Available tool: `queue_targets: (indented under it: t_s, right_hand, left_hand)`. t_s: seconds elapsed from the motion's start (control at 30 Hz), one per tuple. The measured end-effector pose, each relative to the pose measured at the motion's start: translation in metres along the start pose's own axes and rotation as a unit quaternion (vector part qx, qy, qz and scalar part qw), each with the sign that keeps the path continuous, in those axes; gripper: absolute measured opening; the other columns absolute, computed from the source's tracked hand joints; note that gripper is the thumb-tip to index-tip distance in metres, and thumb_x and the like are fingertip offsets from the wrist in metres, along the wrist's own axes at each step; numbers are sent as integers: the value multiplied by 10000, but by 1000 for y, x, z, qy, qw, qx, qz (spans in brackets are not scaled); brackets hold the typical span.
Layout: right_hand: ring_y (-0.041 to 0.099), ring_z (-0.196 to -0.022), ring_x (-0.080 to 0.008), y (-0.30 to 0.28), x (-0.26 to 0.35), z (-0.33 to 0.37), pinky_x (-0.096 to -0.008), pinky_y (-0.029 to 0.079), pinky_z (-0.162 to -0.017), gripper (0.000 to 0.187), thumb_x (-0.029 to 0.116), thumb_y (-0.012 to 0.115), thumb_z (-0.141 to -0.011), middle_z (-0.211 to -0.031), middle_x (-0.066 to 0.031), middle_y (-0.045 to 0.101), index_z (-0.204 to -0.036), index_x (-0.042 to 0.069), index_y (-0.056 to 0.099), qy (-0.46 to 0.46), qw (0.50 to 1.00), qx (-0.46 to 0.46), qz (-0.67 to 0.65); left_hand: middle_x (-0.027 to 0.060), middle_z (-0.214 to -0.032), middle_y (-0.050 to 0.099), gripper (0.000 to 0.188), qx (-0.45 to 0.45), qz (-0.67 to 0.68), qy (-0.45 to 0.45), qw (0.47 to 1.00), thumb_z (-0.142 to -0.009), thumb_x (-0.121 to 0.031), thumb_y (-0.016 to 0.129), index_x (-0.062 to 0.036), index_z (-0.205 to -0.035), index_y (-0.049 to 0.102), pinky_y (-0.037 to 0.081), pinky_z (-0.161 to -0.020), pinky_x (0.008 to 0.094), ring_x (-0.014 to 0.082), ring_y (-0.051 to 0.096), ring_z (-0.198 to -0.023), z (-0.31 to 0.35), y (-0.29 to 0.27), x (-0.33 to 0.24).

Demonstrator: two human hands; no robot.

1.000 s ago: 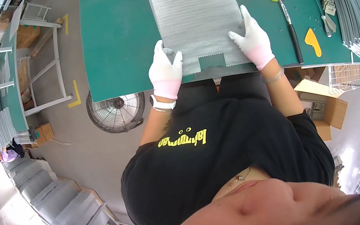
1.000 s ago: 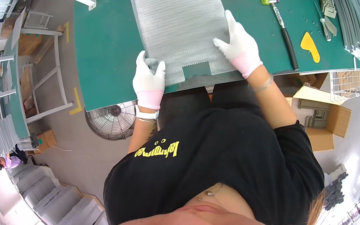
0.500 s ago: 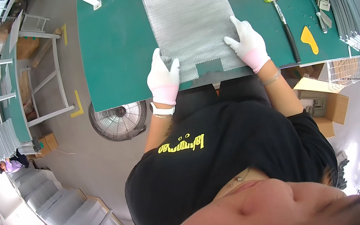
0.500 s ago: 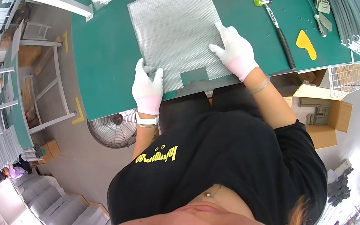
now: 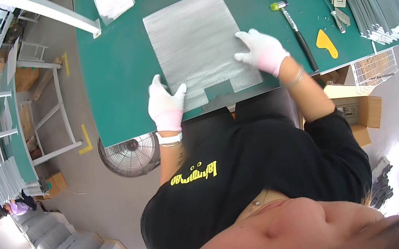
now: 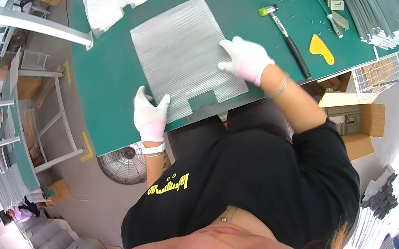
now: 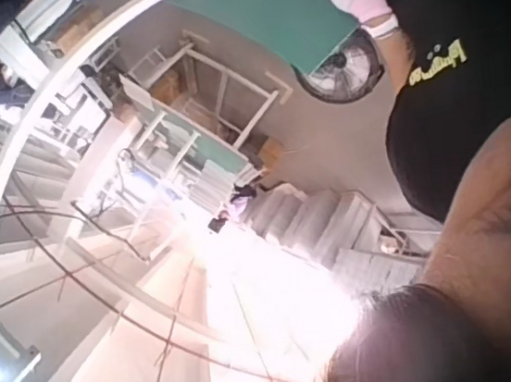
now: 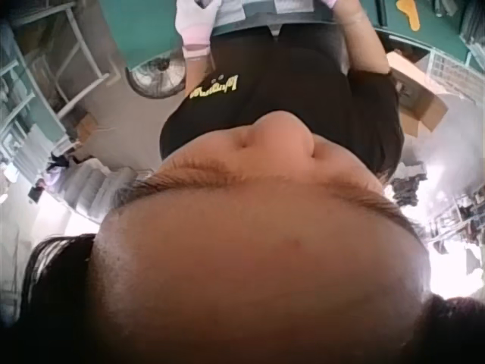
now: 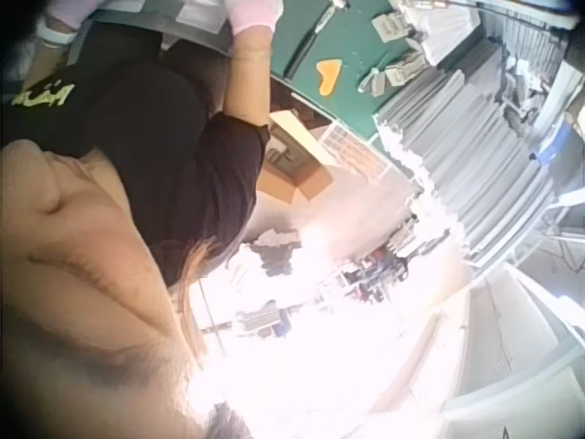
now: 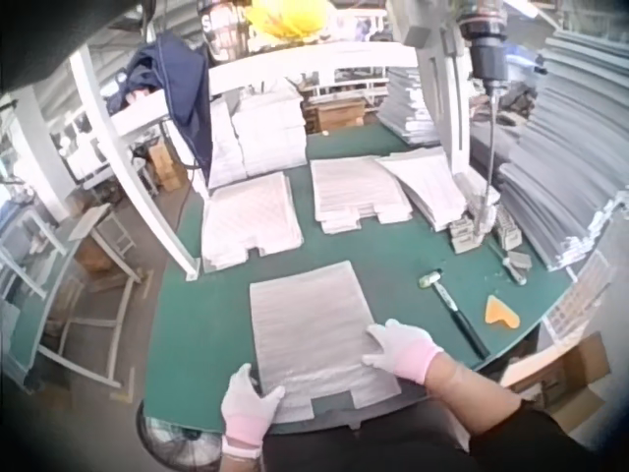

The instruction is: The person assembles metal frames by placing a mesh sheet onto a green workbench, positioning a metal frame over it, and securing the assembly with a hammer and a power drill. The person repeats this process for multiple units, handling the mesh and frames by hand.

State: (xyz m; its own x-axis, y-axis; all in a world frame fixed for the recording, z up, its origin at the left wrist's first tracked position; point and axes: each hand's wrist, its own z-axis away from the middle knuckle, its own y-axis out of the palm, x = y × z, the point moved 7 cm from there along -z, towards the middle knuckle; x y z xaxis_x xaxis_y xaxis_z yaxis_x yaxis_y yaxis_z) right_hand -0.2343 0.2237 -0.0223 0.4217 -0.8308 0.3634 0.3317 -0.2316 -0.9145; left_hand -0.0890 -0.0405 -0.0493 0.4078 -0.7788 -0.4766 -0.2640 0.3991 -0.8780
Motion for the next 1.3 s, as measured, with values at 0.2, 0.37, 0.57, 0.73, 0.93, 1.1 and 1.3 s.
queue_targets:
  t_s: [0.2, 0.37, 0.57, 0.73, 0.93, 1.1, 1.3]
  right_hand:
    - [608, -1151, -375, -152, -164, -109, -427, 488, -989, 593, 511, 663, -811, -1201, -229, 644, -1205, 68, 635, 152, 927, -341, -11]
    - [569, -1203, -317, -181, -258, -153, -394, 455, -1025, 611, 400, 650, -865, -1278, -201, 603, -1337, 34, 518, 246, 932, -266, -9]
    - [523, -1265, -248, -224, -244, -107, -355, 414, -1068, 678, 266, 634, -929, -1370, -167, 553, -1495, -6, 378, 169, 859, -433, -213]
    - [526, -1298, -313, -192, -188, -54, -398, 409, -1089, 793, 312, 770, -828, -1417, -232, 520, -1452, -42, 433, -53, 784, -566, -250]
    - [491, -1285, -393, -73, 2, 41, -466, 400, -1092, 882, 251, 859, -702, -1405, -245, 473, -1427, -32, 443, -185, 865, -429, -184]
    - [262, -1434, -506, -38, 61, 67, -567, 244, -1168, 977, 437, 822, -727, -1542, -316, 306, -1506, 38, 390, -163, 945, -276, -65]
    - [608, -1108, -383, -63, 1, 54, -394, 493, -941, 891, 258, 769, -827, -1260, -279, 580, -1548, 35, 295, -71, 945, -248, -200]
  left_hand:
    - [196, -1462, 471, 748, 2, -94, 270, 958, -743, -353, 798, -122, -1404, 536, 275, -1146, 548, 439, 399, -1357, -21, 3, -14]
    - [234, -1515, 388, 720, 3, -82, 269, 960, -764, -348, 783, -95, -1392, 541, 226, -1168, 574, 450, 374, -1372, -31, 11, -27]
    - [278, -1529, 336, 655, -177, 167, 262, 934, -816, -263, 754, -5, -1373, 525, 287, -1156, 536, 438, 339, -1403, -12, -32, -44]
    - [197, -1414, 537, 644, 142, 358, 252, 888, -931, -318, 689, 12, -1433, 456, 350, -1144, 433, 312, 500, -1332, -12, 0, -93]
    - [188, -1426, 533, 692, 131, 768, 129, 614, -1019, -240, 579, 25, -1547, 217, 373, -1144, 409, 297, 520, -1327, 11, 43, -150]
    - [259, -1348, 571, 529, -84, 641, 79, 759, -1055, -127, 430, 80, -1508, 250, 493, -999, 365, 284, 641, -1149, 5, -11, -113]
    - [223, -1312, 578, 527, 20, 559, 57, 827, -1041, -76, 419, 45, -1524, 245, 534, -909, 310, 199, 672, -965, 3, -16, -56]
